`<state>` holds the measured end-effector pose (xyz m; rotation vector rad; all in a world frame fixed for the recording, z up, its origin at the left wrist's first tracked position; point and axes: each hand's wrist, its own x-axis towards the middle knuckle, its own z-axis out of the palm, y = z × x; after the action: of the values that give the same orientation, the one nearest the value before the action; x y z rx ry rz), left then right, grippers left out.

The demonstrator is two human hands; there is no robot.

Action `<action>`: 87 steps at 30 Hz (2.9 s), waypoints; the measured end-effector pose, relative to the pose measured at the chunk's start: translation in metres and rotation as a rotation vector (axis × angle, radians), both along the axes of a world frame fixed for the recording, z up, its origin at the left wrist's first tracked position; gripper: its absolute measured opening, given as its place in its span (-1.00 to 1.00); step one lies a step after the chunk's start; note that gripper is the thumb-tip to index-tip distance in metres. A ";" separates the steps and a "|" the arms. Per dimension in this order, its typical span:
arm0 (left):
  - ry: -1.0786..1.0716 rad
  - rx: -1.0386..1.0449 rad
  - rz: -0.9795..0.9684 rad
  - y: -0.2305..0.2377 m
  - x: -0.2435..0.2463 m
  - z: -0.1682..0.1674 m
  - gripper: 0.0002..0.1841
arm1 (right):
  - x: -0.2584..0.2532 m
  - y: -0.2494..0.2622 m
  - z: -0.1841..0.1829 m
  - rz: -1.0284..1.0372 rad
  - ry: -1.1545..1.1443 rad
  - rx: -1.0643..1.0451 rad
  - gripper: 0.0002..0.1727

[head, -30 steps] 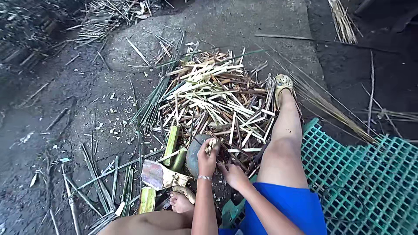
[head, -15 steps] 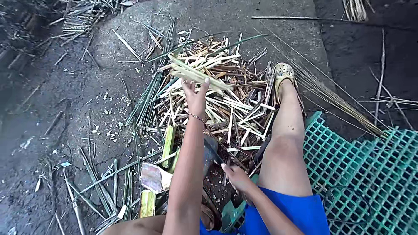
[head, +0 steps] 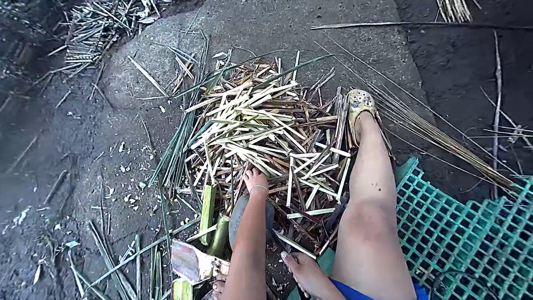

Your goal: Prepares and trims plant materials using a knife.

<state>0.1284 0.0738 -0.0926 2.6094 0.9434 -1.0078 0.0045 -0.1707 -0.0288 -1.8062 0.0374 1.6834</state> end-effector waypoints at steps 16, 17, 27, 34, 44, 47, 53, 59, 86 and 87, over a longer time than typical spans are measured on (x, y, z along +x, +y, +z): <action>-0.800 -0.088 0.160 0.063 -0.069 0.145 -0.78 | 0.000 -0.001 0.001 0.080 -0.068 0.025 -0.36; -0.824 -0.076 0.182 0.066 -0.075 0.158 -0.78 | 0.000 -0.001 0.001 0.065 -0.071 0.036 -0.37; -1.192 -0.198 0.431 0.030 -0.162 0.185 -0.76 | 0.003 -0.005 0.011 -0.391 -0.215 0.144 -0.41; -1.002 -0.270 0.534 -0.038 -0.175 0.109 -0.65 | 0.015 0.014 0.044 -0.343 -0.471 0.430 -0.40; -1.017 -0.214 0.380 -0.050 -0.167 0.122 -0.69 | 0.023 0.046 0.078 -0.135 -0.656 0.593 -0.51; -1.085 -0.200 0.347 -0.050 -0.164 0.093 -0.72 | 0.024 0.054 0.079 -0.125 -0.688 0.583 -0.50; -1.208 -0.158 0.345 -0.062 -0.164 0.079 -0.77 | 0.028 0.062 0.072 -0.135 -0.656 0.530 -0.48; -1.228 -0.161 0.352 -0.059 -0.165 0.080 -0.80 | 0.029 0.065 0.075 -0.108 -0.659 0.496 -0.47; -1.035 -0.117 0.463 -0.069 -0.173 0.059 -0.78 | 0.021 0.064 0.080 0.180 -0.690 0.238 -0.39; -1.072 -0.091 0.461 -0.069 -0.172 0.061 -0.80 | 0.023 0.063 0.079 0.175 -0.686 0.238 -0.38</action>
<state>-0.0438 0.0048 -0.0319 2.1544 1.0201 0.4370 0.0270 -0.1078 0.0506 -2.1406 -0.6021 1.0370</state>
